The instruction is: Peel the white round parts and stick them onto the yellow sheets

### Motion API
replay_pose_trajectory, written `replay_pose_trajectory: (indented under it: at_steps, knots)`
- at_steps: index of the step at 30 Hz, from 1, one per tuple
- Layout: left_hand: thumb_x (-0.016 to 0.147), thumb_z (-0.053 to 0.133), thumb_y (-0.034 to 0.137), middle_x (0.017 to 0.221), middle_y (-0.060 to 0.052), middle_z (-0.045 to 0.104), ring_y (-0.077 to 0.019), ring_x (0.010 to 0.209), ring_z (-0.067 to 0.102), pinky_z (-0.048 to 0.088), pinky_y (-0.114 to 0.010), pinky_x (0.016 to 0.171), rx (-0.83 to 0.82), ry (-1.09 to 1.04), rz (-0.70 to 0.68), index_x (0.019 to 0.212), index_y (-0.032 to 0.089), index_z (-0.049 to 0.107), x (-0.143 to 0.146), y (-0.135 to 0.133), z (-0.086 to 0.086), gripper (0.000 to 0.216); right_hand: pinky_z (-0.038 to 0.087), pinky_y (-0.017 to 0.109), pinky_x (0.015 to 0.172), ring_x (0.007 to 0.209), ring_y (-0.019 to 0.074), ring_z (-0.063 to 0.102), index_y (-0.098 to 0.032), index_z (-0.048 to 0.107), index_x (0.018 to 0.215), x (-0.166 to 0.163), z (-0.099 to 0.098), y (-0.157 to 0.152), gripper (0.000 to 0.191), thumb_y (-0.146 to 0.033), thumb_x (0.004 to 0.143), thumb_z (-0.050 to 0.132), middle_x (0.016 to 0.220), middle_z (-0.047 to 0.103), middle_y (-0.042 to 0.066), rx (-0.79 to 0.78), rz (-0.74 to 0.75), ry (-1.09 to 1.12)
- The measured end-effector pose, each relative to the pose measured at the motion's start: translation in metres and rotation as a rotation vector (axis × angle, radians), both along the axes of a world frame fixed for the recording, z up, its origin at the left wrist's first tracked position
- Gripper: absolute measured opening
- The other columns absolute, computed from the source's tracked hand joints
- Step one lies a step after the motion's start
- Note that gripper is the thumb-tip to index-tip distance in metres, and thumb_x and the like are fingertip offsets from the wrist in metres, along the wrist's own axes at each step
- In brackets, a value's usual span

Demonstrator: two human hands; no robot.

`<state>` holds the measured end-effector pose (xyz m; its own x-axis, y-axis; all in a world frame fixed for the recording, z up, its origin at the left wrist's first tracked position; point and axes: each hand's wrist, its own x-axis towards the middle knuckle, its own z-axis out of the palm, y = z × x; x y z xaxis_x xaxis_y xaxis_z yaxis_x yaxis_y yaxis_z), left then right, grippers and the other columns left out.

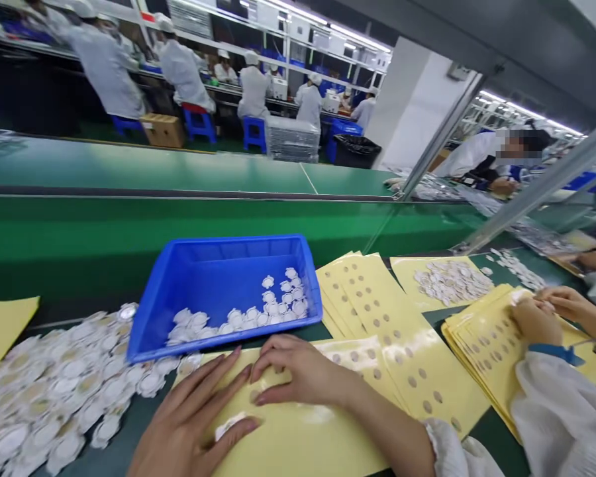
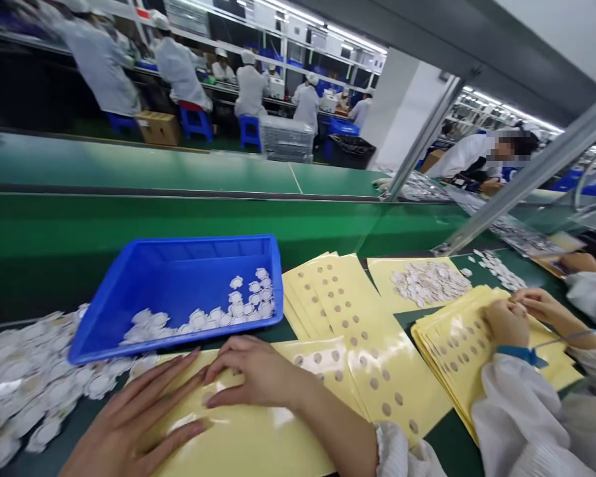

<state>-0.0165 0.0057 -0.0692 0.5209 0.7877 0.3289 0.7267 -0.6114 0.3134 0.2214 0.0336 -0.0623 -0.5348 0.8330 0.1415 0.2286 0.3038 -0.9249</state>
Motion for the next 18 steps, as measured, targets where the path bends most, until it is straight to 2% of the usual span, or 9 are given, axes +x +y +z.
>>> replay_pose_trajectory:
  at_steps: [2, 6, 11, 18]
  knots:
    - [0.084, 0.059, 0.061, 0.137, 0.007, 0.057, -0.0265, 0.120, 0.056, 0.051, -0.038, 0.096, 0.050, 0.054, -0.005, 0.127, 0.042, 0.059, 0.003, -0.001, 0.004, 0.047, 0.044, 0.030, 0.084, 0.094, 0.0190, 0.056, -0.030, 0.071, 0.097, 0.003, 0.013, -0.002, 0.024, -0.035, 0.075, 0.080, 0.098, 0.059, 0.002, -0.003, 0.020, -0.055]
    - [0.087, 0.054, 0.064, 0.131, 0.008, 0.061, -0.0260, 0.119, 0.057, 0.055, -0.037, 0.091, 0.046, 0.067, 0.008, 0.116, 0.041, 0.068, 0.011, -0.002, 0.013, 0.040, 0.045, 0.028, 0.084, 0.098, 0.0175, 0.056, -0.022, 0.070, 0.098, 0.003, 0.030, -0.008, 0.022, -0.026, 0.078, 0.079, 0.101, 0.058, 0.003, -0.036, 0.040, -0.163]
    - [0.092, 0.046, 0.061, 0.122, 0.012, 0.066, -0.0249, 0.111, 0.061, 0.056, -0.036, 0.086, 0.127, 0.020, 0.017, 0.102, 0.043, 0.074, 0.017, -0.005, 0.019, 0.035, 0.046, 0.027, 0.083, 0.096, 0.0169, 0.056, -0.022, 0.071, 0.094, 0.000, 0.028, -0.009, 0.018, -0.024, 0.077, 0.079, 0.099, 0.056, 0.002, -0.003, 0.032, -0.160]
    - [0.093, 0.046, 0.060, 0.119, 0.010, 0.068, -0.0252, 0.107, 0.064, 0.055, -0.035, 0.083, 0.165, 0.039, 0.004, 0.100, 0.041, 0.075, 0.018, -0.004, 0.024, 0.035, 0.045, 0.027, 0.081, 0.093, 0.0165, 0.056, -0.021, 0.073, 0.089, -0.001, 0.023, -0.011, 0.011, -0.025, 0.080, 0.077, 0.094, 0.055, 0.002, 0.053, 0.015, -0.122]
